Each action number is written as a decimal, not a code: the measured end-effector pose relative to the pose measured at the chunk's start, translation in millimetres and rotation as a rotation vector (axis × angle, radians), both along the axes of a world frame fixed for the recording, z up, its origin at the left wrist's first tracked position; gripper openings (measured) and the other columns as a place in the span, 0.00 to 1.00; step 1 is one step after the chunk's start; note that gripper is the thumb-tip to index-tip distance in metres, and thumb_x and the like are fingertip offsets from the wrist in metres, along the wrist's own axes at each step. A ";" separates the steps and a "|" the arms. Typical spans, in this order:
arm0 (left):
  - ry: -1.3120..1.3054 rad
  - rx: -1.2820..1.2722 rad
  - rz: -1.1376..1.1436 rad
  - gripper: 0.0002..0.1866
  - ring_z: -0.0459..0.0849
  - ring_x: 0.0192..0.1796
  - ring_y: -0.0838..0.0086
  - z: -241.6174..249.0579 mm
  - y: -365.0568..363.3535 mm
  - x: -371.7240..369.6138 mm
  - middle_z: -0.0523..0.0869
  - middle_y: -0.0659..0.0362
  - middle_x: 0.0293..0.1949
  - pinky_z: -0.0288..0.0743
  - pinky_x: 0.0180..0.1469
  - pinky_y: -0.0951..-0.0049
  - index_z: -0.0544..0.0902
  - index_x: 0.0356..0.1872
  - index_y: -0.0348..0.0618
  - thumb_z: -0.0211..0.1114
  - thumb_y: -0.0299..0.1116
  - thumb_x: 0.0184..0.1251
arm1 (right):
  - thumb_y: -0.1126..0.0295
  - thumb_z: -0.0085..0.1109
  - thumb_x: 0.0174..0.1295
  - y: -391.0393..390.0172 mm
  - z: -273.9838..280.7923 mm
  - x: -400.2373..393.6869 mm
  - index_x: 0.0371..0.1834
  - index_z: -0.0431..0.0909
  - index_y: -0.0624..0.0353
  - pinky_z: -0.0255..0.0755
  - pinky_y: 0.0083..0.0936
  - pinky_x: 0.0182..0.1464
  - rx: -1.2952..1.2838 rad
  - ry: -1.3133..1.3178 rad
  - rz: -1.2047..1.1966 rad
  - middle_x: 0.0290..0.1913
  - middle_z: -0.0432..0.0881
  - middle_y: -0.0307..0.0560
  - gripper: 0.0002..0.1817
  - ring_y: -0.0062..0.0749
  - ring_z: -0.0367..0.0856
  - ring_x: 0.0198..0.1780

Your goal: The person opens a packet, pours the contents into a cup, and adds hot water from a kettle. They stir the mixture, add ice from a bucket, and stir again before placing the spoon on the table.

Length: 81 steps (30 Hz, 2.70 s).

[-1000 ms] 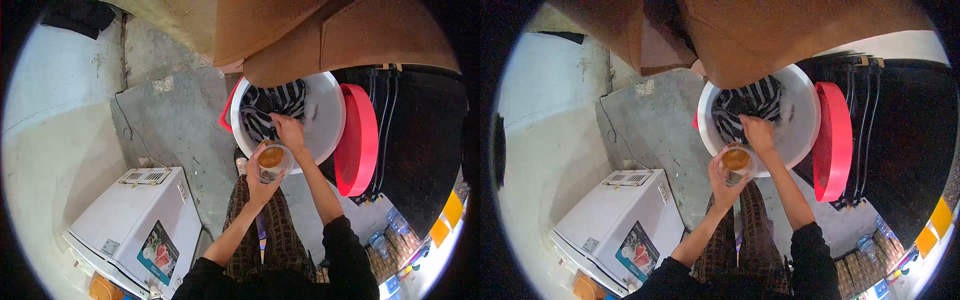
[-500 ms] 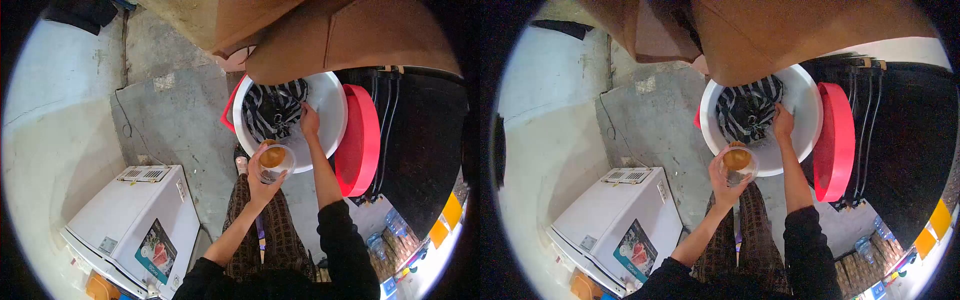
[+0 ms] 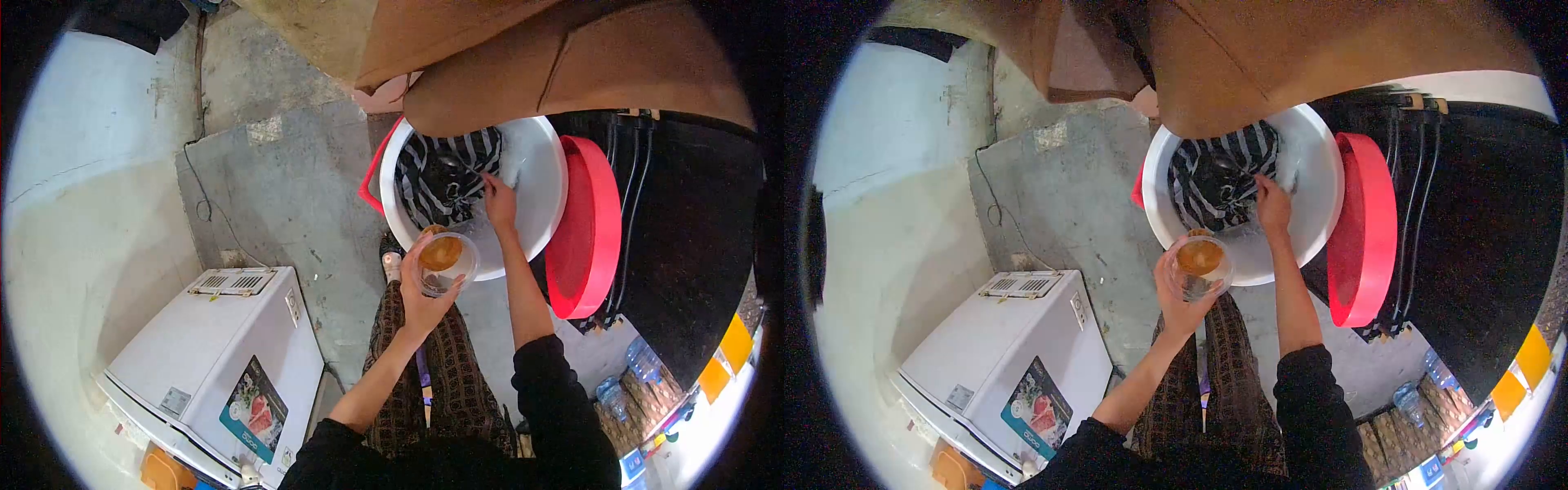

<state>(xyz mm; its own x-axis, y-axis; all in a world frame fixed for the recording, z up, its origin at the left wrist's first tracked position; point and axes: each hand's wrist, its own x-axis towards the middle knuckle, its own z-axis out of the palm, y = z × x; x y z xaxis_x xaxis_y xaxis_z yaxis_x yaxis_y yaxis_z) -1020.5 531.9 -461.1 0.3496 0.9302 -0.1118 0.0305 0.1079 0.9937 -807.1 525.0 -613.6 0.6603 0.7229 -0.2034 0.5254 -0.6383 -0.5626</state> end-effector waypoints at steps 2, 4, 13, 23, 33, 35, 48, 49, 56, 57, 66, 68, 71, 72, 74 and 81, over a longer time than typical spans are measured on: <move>0.044 0.050 -0.042 0.44 0.66 0.66 0.59 -1.0 3.5 0.1 0.61 0.48 0.65 0.64 0.66 0.56 0.54 0.63 0.40 0.74 0.24 0.48 | 0.68 0.52 0.63 4.8 1.5 -4.5 0.46 0.81 0.52 0.73 0.38 0.42 -0.128 -0.113 0.074 0.39 0.82 0.54 0.12 0.49 0.80 0.40; 0.027 0.042 -0.051 0.44 0.66 0.66 0.58 -1.5 4.9 0.3 0.61 0.47 0.65 0.63 0.66 0.56 0.54 0.63 0.40 0.74 0.25 0.48 | 0.69 0.52 0.62 7.6 -2.9 -10.1 0.46 0.81 0.52 0.72 0.42 0.42 -0.126 -0.161 0.141 0.36 0.82 0.54 0.12 0.51 0.79 0.39; -0.006 0.011 -0.043 0.44 0.66 0.66 0.59 -0.7 9.0 -2.8 0.62 0.48 0.64 0.63 0.66 0.56 0.54 0.64 0.39 0.74 0.24 0.47 | 0.68 0.52 0.62 18.5 7.4 -4.3 0.46 0.81 0.52 0.72 0.43 0.42 -0.050 -0.278 -0.056 0.32 0.81 0.55 0.12 0.52 0.77 0.37; 0.002 -0.029 -0.028 0.45 0.66 0.65 0.59 -0.2 6.9 -4.6 0.62 0.48 0.64 0.63 0.66 0.57 0.54 0.64 0.41 0.74 0.22 0.46 | 0.65 0.52 0.62 9.0 -13.1 15.4 0.45 0.82 0.49 0.73 0.38 0.45 -0.087 0.130 0.078 0.42 0.83 0.51 0.12 0.48 0.80 0.43; 0.048 0.032 -0.007 0.44 0.67 0.65 0.59 -2.6 9.9 -6.1 0.65 0.48 0.63 0.61 0.67 0.55 0.56 0.63 0.39 0.75 0.23 0.45 | 0.69 0.51 0.60 15.3 -4.0 -14.2 0.42 0.83 0.49 0.73 0.42 0.40 -0.133 -0.081 0.238 0.32 0.82 0.54 0.12 0.49 0.80 0.35; 0.050 0.044 0.009 0.44 0.67 0.65 0.60 -2.5 10.9 -7.1 0.65 0.48 0.63 0.61 0.67 0.55 0.56 0.63 0.39 0.74 0.23 0.45 | 0.70 0.50 0.60 25.4 -2.8 -22.0 0.42 0.83 0.49 0.74 0.43 0.40 -0.225 -0.085 0.298 0.31 0.82 0.54 0.12 0.50 0.80 0.33; 0.042 0.056 0.024 0.44 0.67 0.65 0.62 0.4 13.8 -7.9 0.65 0.49 0.62 0.62 0.67 0.58 0.57 0.63 0.38 0.75 0.24 0.44 | 0.63 0.53 0.61 4.5 -62.5 -23.3 0.47 0.82 0.50 0.74 0.35 0.47 -0.226 0.481 0.196 0.41 0.83 0.56 0.14 0.48 0.82 0.43; 0.078 0.102 0.020 0.44 0.67 0.65 0.62 1.1 13.9 -7.0 0.65 0.49 0.62 0.62 0.67 0.58 0.58 0.62 0.38 0.76 0.25 0.44 | 0.61 0.52 0.62 2.2 -62.8 -25.1 0.46 0.83 0.47 0.74 0.37 0.48 -0.265 0.570 0.133 0.41 0.83 0.55 0.13 0.51 0.81 0.44; 0.054 -0.012 -0.022 0.44 0.67 0.65 0.62 7.7 16.0 -4.2 0.66 0.50 0.61 0.60 0.68 0.58 0.57 0.62 0.38 0.76 0.26 0.44 | 0.61 0.52 0.62 -5.3 -46.8 -34.3 0.46 0.82 0.47 0.73 0.39 0.48 -0.199 0.351 0.029 0.42 0.83 0.55 0.13 0.52 0.80 0.45; 0.047 0.027 -0.009 0.44 0.67 0.65 0.62 7.8 15.7 -3.7 0.66 0.50 0.61 0.60 0.68 0.58 0.57 0.62 0.38 0.76 0.25 0.44 | 0.61 0.51 0.63 -7.3 -45.0 -32.3 0.46 0.82 0.47 0.73 0.39 0.48 -0.176 0.320 0.001 0.41 0.82 0.56 0.13 0.52 0.80 0.45; 0.017 -0.036 0.007 0.41 0.66 0.65 0.63 9.7 22.0 9.9 0.66 0.51 0.62 0.58 0.68 0.62 0.61 0.62 0.38 0.72 0.21 0.44 | 0.61 0.52 0.63 -13.9 -5.1 -1.4 0.47 0.81 0.50 0.73 0.36 0.46 -0.105 0.262 -0.113 0.40 0.83 0.55 0.14 0.48 0.81 0.44; 0.043 0.013 -0.014 0.43 0.67 0.64 0.64 1.1 26.2 19.7 0.66 0.53 0.61 0.60 0.68 0.61 0.60 0.62 0.38 0.74 0.23 0.43 | 0.60 0.52 0.63 -19.0 -0.9 8.0 0.47 0.81 0.50 0.73 0.36 0.46 -0.050 0.282 -0.119 0.40 0.83 0.55 0.14 0.47 0.81 0.44; 0.208 0.055 0.097 0.40 0.69 0.62 0.65 -2.6 33.5 42.2 0.70 0.54 0.57 0.62 0.65 0.67 0.66 0.59 0.38 0.76 0.24 0.41 | 0.61 0.51 0.65 -21.9 43.9 20.7 0.49 0.80 0.51 0.73 0.35 0.46 -0.115 0.239 -0.072 0.42 0.83 0.54 0.14 0.44 0.82 0.46; 0.200 0.056 0.103 0.40 0.69 0.62 0.65 -11.3 33.0 48.2 0.70 0.54 0.57 0.62 0.65 0.67 0.66 0.59 0.38 0.76 0.24 0.41 | 0.63 0.50 0.65 -22.8 58.8 22.3 0.49 0.80 0.53 0.73 0.35 0.47 -0.040 0.232 -0.059 0.43 0.83 0.55 0.14 0.44 0.82 0.46; 0.182 0.046 0.191 0.40 0.71 0.60 0.62 -25.5 32.3 57.5 0.71 0.53 0.56 0.63 0.64 0.66 0.66 0.60 0.39 0.75 0.23 0.40 | 0.64 0.50 0.65 -21.8 96.6 24.9 0.49 0.80 0.55 0.73 0.35 0.47 0.035 0.224 -0.041 0.43 0.82 0.56 0.14 0.44 0.82 0.46; 0.152 0.015 0.154 0.40 0.72 0.59 0.63 -25.9 45.5 70.9 0.72 0.53 0.56 0.63 0.63 0.66 0.66 0.59 0.39 0.76 0.24 0.40 | 0.74 0.50 0.63 -15.8 191.3 2.6 0.49 0.79 0.58 0.71 0.36 0.47 0.008 0.125 0.109 0.39 0.81 0.58 0.13 0.49 0.79 0.43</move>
